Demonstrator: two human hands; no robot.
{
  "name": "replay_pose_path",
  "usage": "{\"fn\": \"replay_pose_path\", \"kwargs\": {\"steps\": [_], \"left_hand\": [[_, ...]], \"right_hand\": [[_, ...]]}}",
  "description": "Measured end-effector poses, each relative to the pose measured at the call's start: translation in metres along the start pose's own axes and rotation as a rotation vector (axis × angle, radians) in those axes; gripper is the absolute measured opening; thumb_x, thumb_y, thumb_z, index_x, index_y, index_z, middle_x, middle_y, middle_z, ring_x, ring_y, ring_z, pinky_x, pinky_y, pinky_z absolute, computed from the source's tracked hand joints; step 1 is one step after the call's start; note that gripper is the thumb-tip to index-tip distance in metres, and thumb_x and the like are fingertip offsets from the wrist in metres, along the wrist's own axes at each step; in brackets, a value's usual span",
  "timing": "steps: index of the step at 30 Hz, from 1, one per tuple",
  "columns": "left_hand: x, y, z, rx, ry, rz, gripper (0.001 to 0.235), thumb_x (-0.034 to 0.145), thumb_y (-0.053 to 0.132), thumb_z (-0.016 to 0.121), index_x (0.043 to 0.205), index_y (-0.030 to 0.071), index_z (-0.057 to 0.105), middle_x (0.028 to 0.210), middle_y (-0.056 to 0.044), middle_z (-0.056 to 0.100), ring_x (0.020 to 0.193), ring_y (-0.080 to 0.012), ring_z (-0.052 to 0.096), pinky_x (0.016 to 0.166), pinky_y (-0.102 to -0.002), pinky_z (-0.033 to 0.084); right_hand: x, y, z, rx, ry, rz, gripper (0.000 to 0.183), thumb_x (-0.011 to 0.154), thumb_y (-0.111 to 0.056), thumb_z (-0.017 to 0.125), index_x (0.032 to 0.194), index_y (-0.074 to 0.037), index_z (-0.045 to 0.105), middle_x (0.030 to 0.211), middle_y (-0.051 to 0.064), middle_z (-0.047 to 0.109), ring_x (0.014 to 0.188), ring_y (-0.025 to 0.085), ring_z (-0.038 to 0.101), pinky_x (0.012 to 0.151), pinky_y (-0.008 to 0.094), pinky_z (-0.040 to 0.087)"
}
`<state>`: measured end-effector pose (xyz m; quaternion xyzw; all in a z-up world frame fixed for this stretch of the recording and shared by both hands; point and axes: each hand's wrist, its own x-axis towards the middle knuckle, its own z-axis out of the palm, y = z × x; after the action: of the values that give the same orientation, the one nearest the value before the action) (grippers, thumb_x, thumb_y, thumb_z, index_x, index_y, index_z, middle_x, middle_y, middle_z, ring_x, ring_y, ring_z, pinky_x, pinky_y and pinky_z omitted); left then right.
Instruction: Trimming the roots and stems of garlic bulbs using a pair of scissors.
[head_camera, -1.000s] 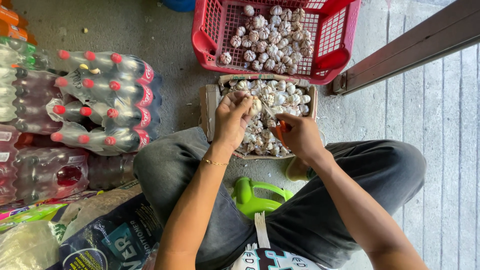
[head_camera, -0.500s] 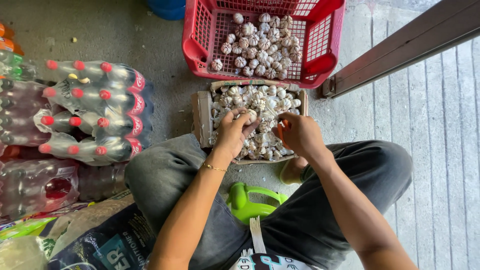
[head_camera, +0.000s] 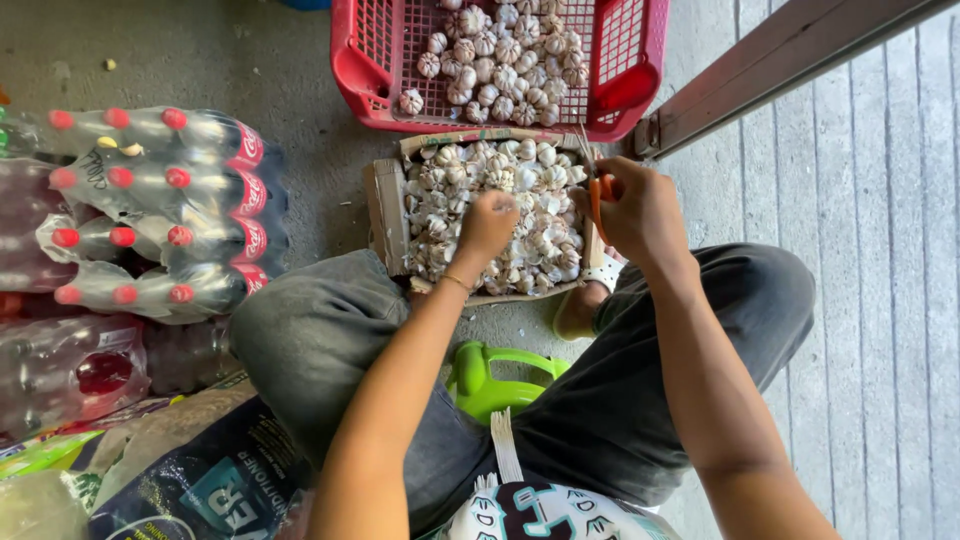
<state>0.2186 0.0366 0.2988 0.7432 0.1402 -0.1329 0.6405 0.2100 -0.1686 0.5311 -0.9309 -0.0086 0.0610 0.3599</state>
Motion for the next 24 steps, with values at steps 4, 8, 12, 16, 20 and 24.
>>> {"fn": "replay_pose_path", "kwargs": {"steps": [4, 8, 12, 16, 20, 24], "left_hand": [[-0.010, -0.015, 0.019, 0.431, 0.062, 0.311, 0.021, 0.085, 0.011, 0.069, 0.104, 0.005, 0.070, 0.111, -0.015, 0.068, 0.102, -0.0339, 0.067, 0.088, -0.042, 0.056], [-0.006, -0.010, 0.023, 0.702, 0.151, 0.406, 0.022, 0.085, 0.009, 0.070, 0.106, 0.005, 0.068, 0.118, -0.012, 0.064, 0.108, -0.0357, 0.062, 0.091, -0.044, 0.053], [0.017, -0.004, 0.022, 0.790, 0.164, 0.305, 0.021, 0.089, 0.009, 0.067, 0.109, 0.006, 0.066, 0.121, -0.010, 0.061, 0.108, -0.0314, 0.062, 0.090, -0.043, 0.054], [0.036, -0.002, 0.011, 0.874, 0.172, 0.278, 0.034, 0.086, 0.005, 0.064, 0.120, 0.008, 0.063, 0.125, -0.012, 0.057, 0.108, -0.0338, 0.060, 0.088, -0.045, 0.054], [0.037, 0.012, 0.005, 0.960, 0.054, 0.222, 0.040, 0.088, 0.005, 0.065, 0.126, 0.015, 0.062, 0.126, -0.013, 0.057, 0.112, -0.0380, 0.059, 0.089, -0.050, 0.053], [0.031, 0.025, 0.003, 0.979, -0.012, 0.135, 0.047, 0.083, 0.011, 0.075, 0.127, 0.014, 0.059, 0.126, -0.016, 0.055, 0.115, -0.0383, 0.057, 0.090, -0.049, 0.053]], "right_hand": [[-0.002, -0.002, -0.005, 0.019, 0.021, 0.029, 0.040, 0.087, -0.029, 0.084, 0.117, -0.005, 0.073, 0.081, 0.014, 0.073, 0.068, 0.021, 0.069, 0.066, 0.037, 0.054], [-0.006, -0.006, -0.009, 0.073, 0.015, -0.016, 0.039, 0.087, -0.028, 0.084, 0.116, -0.005, 0.072, 0.081, 0.014, 0.073, 0.067, 0.019, 0.068, 0.065, 0.036, 0.054], [-0.005, -0.007, -0.019, 0.089, 0.020, 0.015, 0.041, 0.087, -0.030, 0.084, 0.118, -0.006, 0.072, 0.079, 0.013, 0.072, 0.066, 0.019, 0.065, 0.063, 0.037, 0.052], [-0.005, -0.007, -0.024, 0.071, 0.035, 0.022, 0.040, 0.087, -0.030, 0.084, 0.116, -0.006, 0.072, 0.078, 0.013, 0.072, 0.065, 0.023, 0.067, 0.063, 0.038, 0.053], [0.000, -0.008, -0.014, -0.025, 0.006, -0.093, 0.033, 0.086, -0.028, 0.082, 0.112, -0.010, 0.073, 0.079, 0.016, 0.072, 0.068, 0.033, 0.070, 0.063, 0.043, 0.054], [0.007, -0.008, -0.005, -0.094, -0.035, -0.176, 0.028, 0.088, -0.029, 0.080, 0.110, -0.013, 0.075, 0.078, 0.017, 0.072, 0.071, 0.040, 0.069, 0.065, 0.047, 0.054]]}}
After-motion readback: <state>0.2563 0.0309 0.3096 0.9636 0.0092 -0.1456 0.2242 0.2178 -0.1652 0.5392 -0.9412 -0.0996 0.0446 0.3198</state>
